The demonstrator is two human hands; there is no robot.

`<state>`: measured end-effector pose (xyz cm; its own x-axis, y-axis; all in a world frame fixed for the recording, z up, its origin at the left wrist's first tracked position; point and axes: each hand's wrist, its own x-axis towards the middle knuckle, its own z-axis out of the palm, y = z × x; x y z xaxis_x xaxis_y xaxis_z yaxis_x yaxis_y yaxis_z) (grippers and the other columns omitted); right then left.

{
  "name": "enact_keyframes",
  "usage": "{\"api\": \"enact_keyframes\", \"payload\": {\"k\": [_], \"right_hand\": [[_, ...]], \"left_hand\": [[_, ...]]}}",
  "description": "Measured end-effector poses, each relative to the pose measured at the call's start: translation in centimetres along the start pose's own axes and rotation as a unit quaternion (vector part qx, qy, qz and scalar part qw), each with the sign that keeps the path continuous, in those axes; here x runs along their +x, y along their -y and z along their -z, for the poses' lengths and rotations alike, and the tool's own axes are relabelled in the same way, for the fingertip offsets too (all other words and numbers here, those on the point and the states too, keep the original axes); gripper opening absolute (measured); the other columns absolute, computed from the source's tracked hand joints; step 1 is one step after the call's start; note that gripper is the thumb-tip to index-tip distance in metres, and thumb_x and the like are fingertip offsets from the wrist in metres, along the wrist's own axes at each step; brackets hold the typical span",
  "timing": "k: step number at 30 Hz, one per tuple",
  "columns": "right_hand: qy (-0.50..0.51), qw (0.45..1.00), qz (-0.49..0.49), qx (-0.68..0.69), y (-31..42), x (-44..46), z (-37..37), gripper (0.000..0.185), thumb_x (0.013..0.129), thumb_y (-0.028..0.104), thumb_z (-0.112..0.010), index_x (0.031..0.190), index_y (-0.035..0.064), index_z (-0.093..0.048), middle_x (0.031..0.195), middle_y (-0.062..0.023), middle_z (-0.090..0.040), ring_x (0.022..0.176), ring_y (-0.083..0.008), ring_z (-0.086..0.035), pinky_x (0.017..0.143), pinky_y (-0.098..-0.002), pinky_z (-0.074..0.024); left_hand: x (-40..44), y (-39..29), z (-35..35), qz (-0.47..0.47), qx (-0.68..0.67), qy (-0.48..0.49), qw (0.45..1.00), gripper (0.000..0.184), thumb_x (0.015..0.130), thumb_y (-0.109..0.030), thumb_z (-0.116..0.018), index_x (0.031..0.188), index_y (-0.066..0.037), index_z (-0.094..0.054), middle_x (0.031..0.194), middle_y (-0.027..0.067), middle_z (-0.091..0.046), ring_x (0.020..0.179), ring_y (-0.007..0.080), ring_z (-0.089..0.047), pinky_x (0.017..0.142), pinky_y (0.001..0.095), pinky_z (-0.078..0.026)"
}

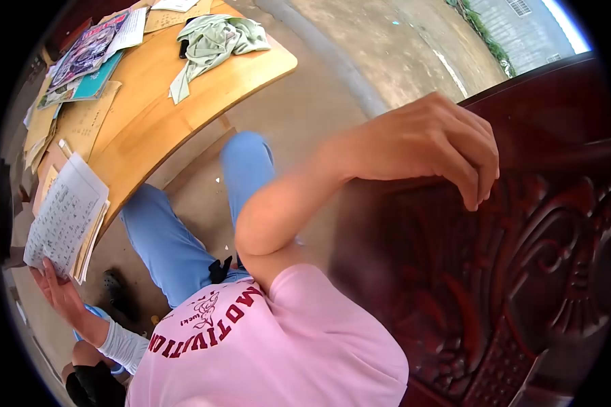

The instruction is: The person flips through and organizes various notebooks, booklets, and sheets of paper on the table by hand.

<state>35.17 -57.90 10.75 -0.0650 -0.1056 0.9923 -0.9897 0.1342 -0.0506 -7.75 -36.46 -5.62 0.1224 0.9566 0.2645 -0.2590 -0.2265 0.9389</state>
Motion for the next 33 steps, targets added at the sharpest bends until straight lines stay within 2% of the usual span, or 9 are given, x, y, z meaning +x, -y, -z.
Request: {"api": "enact_keyframes", "payload": {"k": [7, 16, 18, 21, 23, 25, 27, 29, 33], "right_hand": [[0.258, 0.945, 0.055, 0.193, -4.0, 3.4, -2.0, 0.040, 0.098, 0.040, -0.046, 0.094, 0.0090, -0.071, 0.088, -0.0032, -0.069, 0.087, -0.0181, -0.066, 0.064, -0.0283, -0.0528], [0.346, 0.891, 0.108, 0.271, -5.9, 4.3, -2.0, 0.038, 0.098, 0.035, -0.044, 0.091, 0.0079, -0.069, 0.089, -0.0039, -0.068, 0.087, -0.0220, -0.066, 0.065, -0.0323, -0.0518], [0.305, 0.912, 0.130, 0.243, -6.1, 3.7, -1.4, 0.036, 0.095, 0.027, -0.047, 0.067, 0.0088, -0.061, 0.065, -0.0025, -0.061, 0.062, -0.0195, -0.063, 0.050, -0.0293, -0.0459], [0.283, 0.917, 0.116, 0.255, -6.4, 2.9, -0.7, 0.046, 0.095, 0.024, -0.049, 0.052, 0.0095, -0.057, 0.050, -0.0012, -0.058, 0.046, -0.0169, -0.062, 0.041, -0.0263, -0.0434], [0.293, 0.919, 0.123, 0.234, -6.7, 2.8, 0.2, 0.047, 0.096, 0.026, -0.050, 0.053, 0.0094, -0.058, 0.052, -0.0014, -0.059, 0.047, -0.0170, -0.062, 0.042, -0.0262, -0.0446], [0.304, 0.918, 0.154, 0.201, -6.9, 3.0, 1.6, 0.046, 0.095, 0.028, -0.052, 0.053, 0.0099, -0.059, 0.053, -0.0014, -0.060, 0.049, -0.0172, -0.063, 0.042, -0.0263, -0.0453], [0.321, 0.900, 0.159, 0.248, -7.4, 2.8, 1.1, 0.046, 0.094, 0.030, -0.054, 0.054, 0.0104, -0.060, 0.054, -0.0011, -0.061, 0.051, -0.0170, -0.064, 0.043, -0.0262, -0.0457], [0.332, 0.888, 0.160, 0.275, -7.9, 2.8, 0.9, 0.045, 0.094, 0.031, -0.055, 0.054, 0.0106, -0.060, 0.055, -0.0011, -0.061, 0.052, -0.0168, -0.064, 0.043, -0.0261, -0.0458], [0.332, 0.898, 0.168, 0.234, -8.4, 3.5, 2.7, 0.042, 0.093, 0.030, -0.057, 0.056, 0.0101, -0.061, 0.057, -0.0018, -0.062, 0.053, -0.0173, -0.064, 0.043, -0.0266, -0.0463]], "left_hand": [[-0.8, 1.8, 2.6, 0.113, 0.171, -0.035, 0.978, 0.048, 0.096, -0.021, -0.055, 0.135, 0.002, -0.041, 0.127, 0.0136, -0.055, 0.113, 0.0184, -0.053, 0.098, 0.0296, -0.038], [0.2, 4.1, 5.3, 0.098, 0.276, -0.073, 0.953, 0.044, 0.097, -0.031, -0.053, 0.126, 0.003, -0.052, 0.114, 0.0105, -0.059, 0.101, 0.0162, -0.054, 0.090, 0.0291, -0.041], [0.6, 5.1, 5.8, 0.048, 0.397, -0.095, 0.912, 0.043, 0.099, -0.031, -0.051, 0.127, 0.001, -0.051, 0.110, 0.0094, -0.060, 0.097, 0.0171, -0.054, 0.089, 0.0309, -0.041], [0.1, 2.0, 2.4, -0.101, 0.691, -0.210, 0.684, 0.040, 0.098, -0.029, -0.053, 0.126, -0.001, -0.055, 0.096, 0.0061, -0.057, 0.087, 0.0144, -0.051, 0.079, 0.0299, -0.042], [-0.5, 0.2, -2.7, -0.131, 0.522, -0.215, 0.815, 0.036, 0.095, -0.024, -0.057, 0.126, -0.004, -0.057, 0.091, 0.0044, -0.051, 0.080, 0.0122, -0.046, 0.071, 0.0275, -0.041], [-2.4, -2.2, -11.1, -0.148, 0.338, -0.023, 0.929, 0.033, 0.094, -0.018, -0.057, 0.124, -0.005, -0.059, 0.090, 0.0045, -0.049, 0.079, 0.0115, -0.046, 0.070, 0.0237, -0.040], [-4.8, -3.9, -18.2, -0.211, 0.206, 0.188, 0.937, 0.040, 0.089, -0.013, -0.063, 0.126, 0.001, -0.057, 0.091, 0.0076, -0.057, 0.084, 0.0187, -0.055, 0.074, 0.0293, -0.046], [-5.4, -4.0, -21.4, -0.252, 0.096, 0.408, 0.872, 0.047, 0.085, -0.020, -0.067, 0.126, 0.001, -0.058, 0.103, 0.0114, -0.059, 0.085, 0.0246, -0.056, 0.074, 0.0361, -0.047], [-6.6, -3.8, -25.0, -0.214, 0.026, 0.527, 0.822, 0.046, 0.086, -0.024, -0.066, 0.127, -0.004, -0.060, 0.098, 0.0104, -0.057, 0.088, 0.0232, -0.053, 0.075, 0.0340, -0.045]]}}
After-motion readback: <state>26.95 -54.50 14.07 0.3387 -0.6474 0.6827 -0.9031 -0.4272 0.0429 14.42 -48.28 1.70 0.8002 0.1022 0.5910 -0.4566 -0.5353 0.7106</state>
